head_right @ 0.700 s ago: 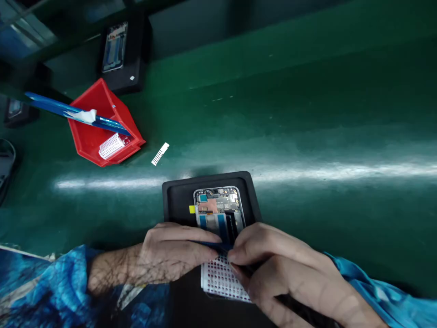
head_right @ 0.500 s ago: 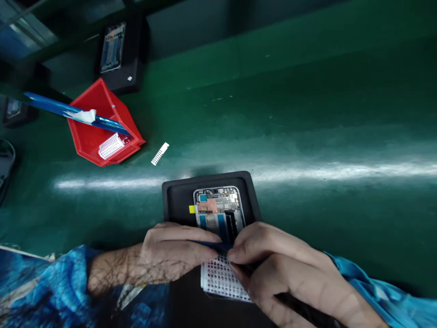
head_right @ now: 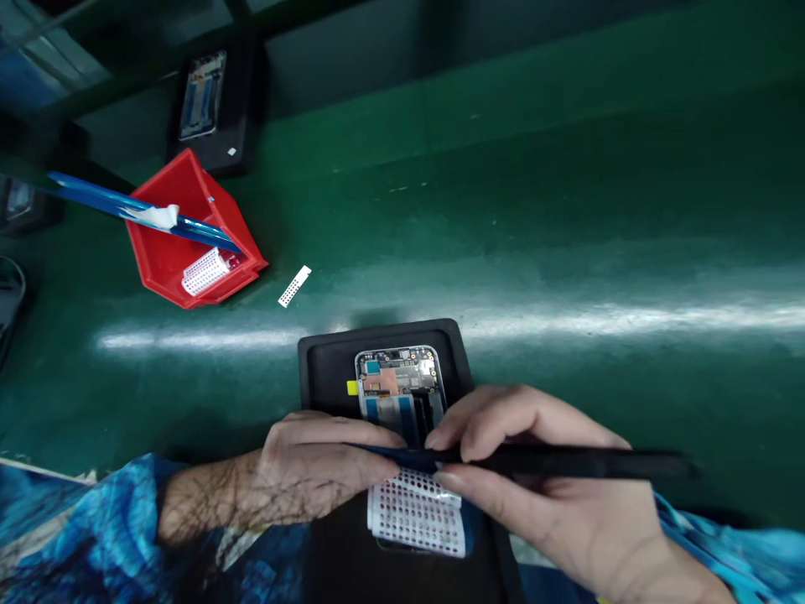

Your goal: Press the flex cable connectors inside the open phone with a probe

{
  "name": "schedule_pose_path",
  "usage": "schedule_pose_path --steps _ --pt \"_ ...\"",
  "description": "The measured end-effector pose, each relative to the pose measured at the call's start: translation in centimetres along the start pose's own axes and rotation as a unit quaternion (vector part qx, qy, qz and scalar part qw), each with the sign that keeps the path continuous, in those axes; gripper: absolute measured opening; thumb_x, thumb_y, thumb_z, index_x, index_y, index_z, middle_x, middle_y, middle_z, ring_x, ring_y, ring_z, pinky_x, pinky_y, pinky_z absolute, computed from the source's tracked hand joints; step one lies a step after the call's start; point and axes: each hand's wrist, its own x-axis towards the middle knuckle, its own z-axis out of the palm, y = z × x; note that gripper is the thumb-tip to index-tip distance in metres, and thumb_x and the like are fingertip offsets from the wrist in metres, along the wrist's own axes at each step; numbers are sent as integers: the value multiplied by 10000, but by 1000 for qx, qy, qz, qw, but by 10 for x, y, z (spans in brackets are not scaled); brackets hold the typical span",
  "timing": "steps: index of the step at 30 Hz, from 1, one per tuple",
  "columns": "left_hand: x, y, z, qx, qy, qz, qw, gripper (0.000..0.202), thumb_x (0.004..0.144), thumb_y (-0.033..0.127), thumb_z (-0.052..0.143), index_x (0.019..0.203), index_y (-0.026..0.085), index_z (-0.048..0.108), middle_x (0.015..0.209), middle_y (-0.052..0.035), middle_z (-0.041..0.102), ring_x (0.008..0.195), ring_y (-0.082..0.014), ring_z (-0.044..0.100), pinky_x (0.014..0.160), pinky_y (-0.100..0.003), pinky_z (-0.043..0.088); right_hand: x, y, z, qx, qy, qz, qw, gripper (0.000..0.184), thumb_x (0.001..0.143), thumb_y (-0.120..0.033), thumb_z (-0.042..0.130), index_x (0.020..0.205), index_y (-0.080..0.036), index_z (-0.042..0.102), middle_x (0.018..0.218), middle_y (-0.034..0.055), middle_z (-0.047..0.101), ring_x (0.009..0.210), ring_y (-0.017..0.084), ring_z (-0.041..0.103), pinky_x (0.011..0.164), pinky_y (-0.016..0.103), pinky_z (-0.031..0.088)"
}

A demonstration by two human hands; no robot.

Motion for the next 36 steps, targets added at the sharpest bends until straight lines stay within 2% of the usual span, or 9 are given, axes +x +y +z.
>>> schedule_pose_path --steps 3,5,9,13,19,24,27,30,36 --pt "4 0 5 -52 96 37 993 306 987 144 783 1292 125 763 1190 -79 900 1059 -184 879 1009 -173 688 6 1 -2 -2 35 39 999 275 682 -477 1022 690 -389 762 669 -24 806 500 192 744 460 219 627" --pt "8 1 6 -76 116 55 989 231 999 151 776 1230 130 780 1094 -57 916 1004 -168 887 996 -150 681 11 3 -5 -14 55 31 998 277 687 -464 1019 693 -369 759 675 -25 814 480 179 734 480 216 638" --pt "11 7 4 -92 114 45 988 176 1034 183 739 1187 145 816 1016 -42 921 892 -151 893 924 -133 696 19 13 -13 -49 88 10 995 240 721 -365 982 724 -315 747 711 -16 827 485 182 744 517 233 660" --pt "9 9 1 -43 126 39 990 256 1096 263 638 1207 163 846 1113 -51 913 819 -134 887 881 -125 699 27 19 -20 -116 106 6 988 212 709 -352 946 717 -281 746 678 -10 800 489 181 741 488 229 630" --pt "13 3 -1 39 105 113 987 299 1128 236 568 1110 145 852 1145 -59 908 945 -133 889 998 -143 677 34 14 -20 -179 119 20 977 243 659 -403 943 644 -269 740 565 -15 740 439 167 689 433 231 549" --pt "15 -1 2 47 137 154 977 289 1129 232 568 1071 140 836 1172 -66 905 1018 -118 879 1023 -115 648 35 13 -18 -228 134 17 964 214 631 -417 932 606 -299 756 614 -23 756 520 165 696 494 266 537" --pt "14 3 0 63 137 142 978 268 1123 212 578 1061 134 827 1176 -68 905 1037 -98 872 1057 -96 613 35 14 -18 -225 136 21 965 211 627 -423 920 592 -303 750 585 -28 733 498 164 669 479 280 516" --pt "14 8 -2 90 137 127 978 280 1128 215 568 1037 144 824 1165 -46 908 939 -70 877 1034 -77 611 36 14 -18 -222 138 19 965 194 618 -411 912 592 -307 750 583 -27 730 488 174 663 464 295 506" --pt "14 8 -4 92 138 136 977 275 1128 219 567 1037 151 818 1145 -46 912 924 -80 880 1016 -89 622 37 10 -14 -228 130 25 965 210 649 -426 915 607 -320 739 594 -33 721 501 190 667 462 316 507"
